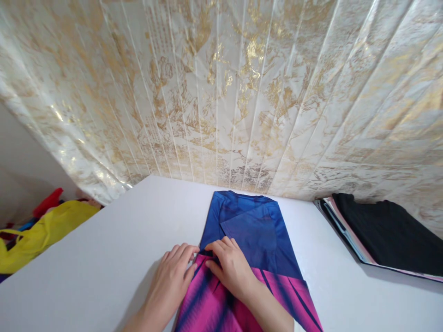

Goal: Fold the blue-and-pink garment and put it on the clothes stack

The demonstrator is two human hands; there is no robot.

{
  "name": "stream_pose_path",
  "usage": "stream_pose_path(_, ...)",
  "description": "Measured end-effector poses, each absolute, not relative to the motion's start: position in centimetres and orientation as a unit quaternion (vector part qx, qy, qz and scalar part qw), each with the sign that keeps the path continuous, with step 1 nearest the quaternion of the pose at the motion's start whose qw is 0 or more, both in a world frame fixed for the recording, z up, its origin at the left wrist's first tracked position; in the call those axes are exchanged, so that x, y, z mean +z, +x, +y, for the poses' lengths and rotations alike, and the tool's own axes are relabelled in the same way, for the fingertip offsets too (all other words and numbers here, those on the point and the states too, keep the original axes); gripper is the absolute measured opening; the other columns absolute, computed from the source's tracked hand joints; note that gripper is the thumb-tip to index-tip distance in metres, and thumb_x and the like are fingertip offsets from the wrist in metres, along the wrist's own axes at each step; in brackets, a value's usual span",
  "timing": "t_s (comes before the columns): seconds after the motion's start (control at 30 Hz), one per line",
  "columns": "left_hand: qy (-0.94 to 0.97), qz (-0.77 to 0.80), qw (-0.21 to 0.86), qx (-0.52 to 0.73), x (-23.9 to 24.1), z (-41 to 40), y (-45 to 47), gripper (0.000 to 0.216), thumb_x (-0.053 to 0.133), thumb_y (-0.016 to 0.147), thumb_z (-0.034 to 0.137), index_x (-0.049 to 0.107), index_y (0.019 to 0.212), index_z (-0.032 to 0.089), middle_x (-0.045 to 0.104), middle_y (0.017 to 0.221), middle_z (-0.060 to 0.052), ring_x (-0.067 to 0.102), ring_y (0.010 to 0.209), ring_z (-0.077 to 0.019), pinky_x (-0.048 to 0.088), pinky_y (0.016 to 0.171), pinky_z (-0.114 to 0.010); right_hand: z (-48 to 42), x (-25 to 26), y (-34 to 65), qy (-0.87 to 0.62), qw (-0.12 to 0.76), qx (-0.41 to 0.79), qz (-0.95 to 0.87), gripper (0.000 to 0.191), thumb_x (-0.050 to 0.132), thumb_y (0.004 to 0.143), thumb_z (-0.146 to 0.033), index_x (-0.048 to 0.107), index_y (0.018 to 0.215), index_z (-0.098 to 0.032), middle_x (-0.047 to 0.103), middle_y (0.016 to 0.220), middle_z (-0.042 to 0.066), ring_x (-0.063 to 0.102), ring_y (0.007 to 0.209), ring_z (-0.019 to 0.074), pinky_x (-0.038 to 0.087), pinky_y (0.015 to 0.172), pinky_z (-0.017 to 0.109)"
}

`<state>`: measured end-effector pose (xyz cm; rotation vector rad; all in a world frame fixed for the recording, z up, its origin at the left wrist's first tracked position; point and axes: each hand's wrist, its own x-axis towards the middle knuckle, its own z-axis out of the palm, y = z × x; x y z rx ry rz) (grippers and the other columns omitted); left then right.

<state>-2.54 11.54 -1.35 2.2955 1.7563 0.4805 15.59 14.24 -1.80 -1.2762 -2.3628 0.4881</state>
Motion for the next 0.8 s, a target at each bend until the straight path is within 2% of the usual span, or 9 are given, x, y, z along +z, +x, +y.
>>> stream_pose_path(0.1, 0.799, 0.569, 0.048, 0.188, -2.0, 10.0, -2.2, 0.026, 0.044, 0.088, 0.015, 0.059, 0.107, 0.024, 0.064, 0.108, -0.006, 0.059, 0.099, -0.0238, 0.044, 0.085, -0.038, 14.2, -1.1, 15.9, -0.477, 0.193, 0.182, -0.838, 0.018, 0.06, 0.088, -0.025, 0.058, 0.105, -0.024, 0.067, 0.084, 0.0, 0.053, 0.088, 0.0201, 0.033, 0.08, 0.033)
stream_pose_path(0.17, 0.828, 0.525, -0.003, 0.198, -2.8, 8.8, -2.0, 0.029, 0.045, 0.088, 0.019, 0.059, 0.113, 0.025, 0.064, 0.114, -0.006, 0.06, 0.103, -0.0237, 0.044, 0.088, -0.036, 14.2, -0.7, 16.1, -0.474, 0.186, 0.185, -0.841, 0.022, 0.061, 0.084, -0.022, 0.058, 0.106, -0.025, 0.067, 0.083, 0.0, 0.053, 0.089, 0.0204, 0.033, 0.081, 0.033)
stream_pose_path(0.23, 0.866, 0.46, -0.059, 0.186, -4.0, 7.8, -2.1, 0.031, 0.049, 0.09, 0.029, 0.058, 0.119, 0.025, 0.064, 0.121, -0.006, 0.06, 0.107, -0.0236, 0.044, 0.09, -0.033, 14.1, -0.6, 16.3, -0.463, 0.18, 0.182, -0.849, 0.028, 0.062, 0.081, -0.017, 0.058, 0.107, -0.025, 0.068, 0.088, 0.001, 0.053, 0.092, 0.0204, 0.032, 0.082, 0.033)
stream_pose_path(0.3, 0.889, 0.411, -0.117, 0.166, -5.1, 7.2, -2.3, 0.042, 0.051, 0.09, 0.045, 0.056, 0.125, 0.021, 0.063, 0.125, -0.008, 0.06, 0.11, -0.0241, 0.044, 0.09, -0.031, 14.1, -0.5, 16.3, -0.459, 0.17, 0.171, -0.855, 0.03, 0.061, 0.078, -0.015, 0.059, 0.107, -0.024, 0.068, 0.09, 0.001, 0.054, 0.092, 0.0204, 0.032, 0.082, 0.033)
stream_pose_path(0.4, 0.893, 0.385, -0.181, 0.15, -6.6, 7.0, -2.7, 0.059, 0.044, 0.09, 0.059, 0.054, 0.131, 0.018, 0.062, 0.126, -0.01, 0.059, 0.111, -0.0245, 0.041, 0.092, -0.03, 14.0, -0.4, 16.2, -0.466, 0.153, 0.15, -0.858, 0.027, 0.063, 0.078, -0.017, 0.061, 0.105, -0.023, 0.068, 0.085, 0.002, 0.054, 0.088, 0.0202, 0.032, 0.082, 0.033)
stream_pose_path(0.47, 0.887, 0.38, -0.211, 0.157, -7.1, 7.1, -2.7, 0.062, 0.039, 0.093, 0.057, 0.045, 0.14, 0.017, 0.063, 0.126, -0.009, 0.058, 0.112, -0.0235, 0.038, 0.095, -0.03, 14.0, -0.5, 16.0, -0.469, 0.147, 0.14, -0.86, 0.023, 0.063, 0.079, -0.02, 0.062, 0.102, -0.023, 0.068, 0.082, 0.001, 0.055, 0.087, 0.0197, 0.032, 0.081, 0.033)
stream_pose_path(0.53, 0.876, 0.384, -0.236, 0.171, -7.3, 7.2, -2.6, 0.065, 0.035, 0.096, 0.053, 0.029, 0.148, 0.015, 0.062, 0.126, -0.01, 0.056, 0.114, -0.0228, 0.036, 0.096, -0.03, 14.1, -0.6, 15.9, -0.474, 0.141, 0.132, -0.859, 0.019, 0.064, 0.081, -0.022, 0.063, 0.099, -0.024, 0.069, 0.082, 0.0, 0.055, 0.086, 0.0192, 0.033, 0.082, 0.033)
stream_pose_path(0.63, 0.862, 0.392, -0.265, 0.182, -7.1, 7.1, -2.4, 0.071, 0.03, 0.097, 0.052, 0.011, 0.151, 0.011, 0.062, 0.125, -0.013, 0.055, 0.114, -0.0241, 0.035, 0.095, -0.033, 14.3, -1.0, 16.0, -0.487, 0.136, 0.121, -0.854, 0.015, 0.066, 0.082, -0.024, 0.063, 0.097, -0.024, 0.07, 0.084, -0.001, 0.055, 0.088, 0.0196, 0.034, 0.083, 0.034)
stream_pose_path(0.8, 0.855, 0.394, -0.282, 0.183, -6.0, 7.1, -1.8, 0.076, 0.03, 0.095, 0.058, 0.01, 0.151, 0.01, 0.064, 0.122, -0.015, 0.055, 0.113, -0.0275, 0.034, 0.094, -0.035, 14.7, -1.5, 16.4, -0.502, 0.162, 0.084, -0.846, 0.013, 0.062, 0.084, -0.018, 0.062, 0.095, -0.025, 0.067, 0.096, 0.0, 0.054, 0.095, 0.0214, 0.039, 0.086, 0.036)
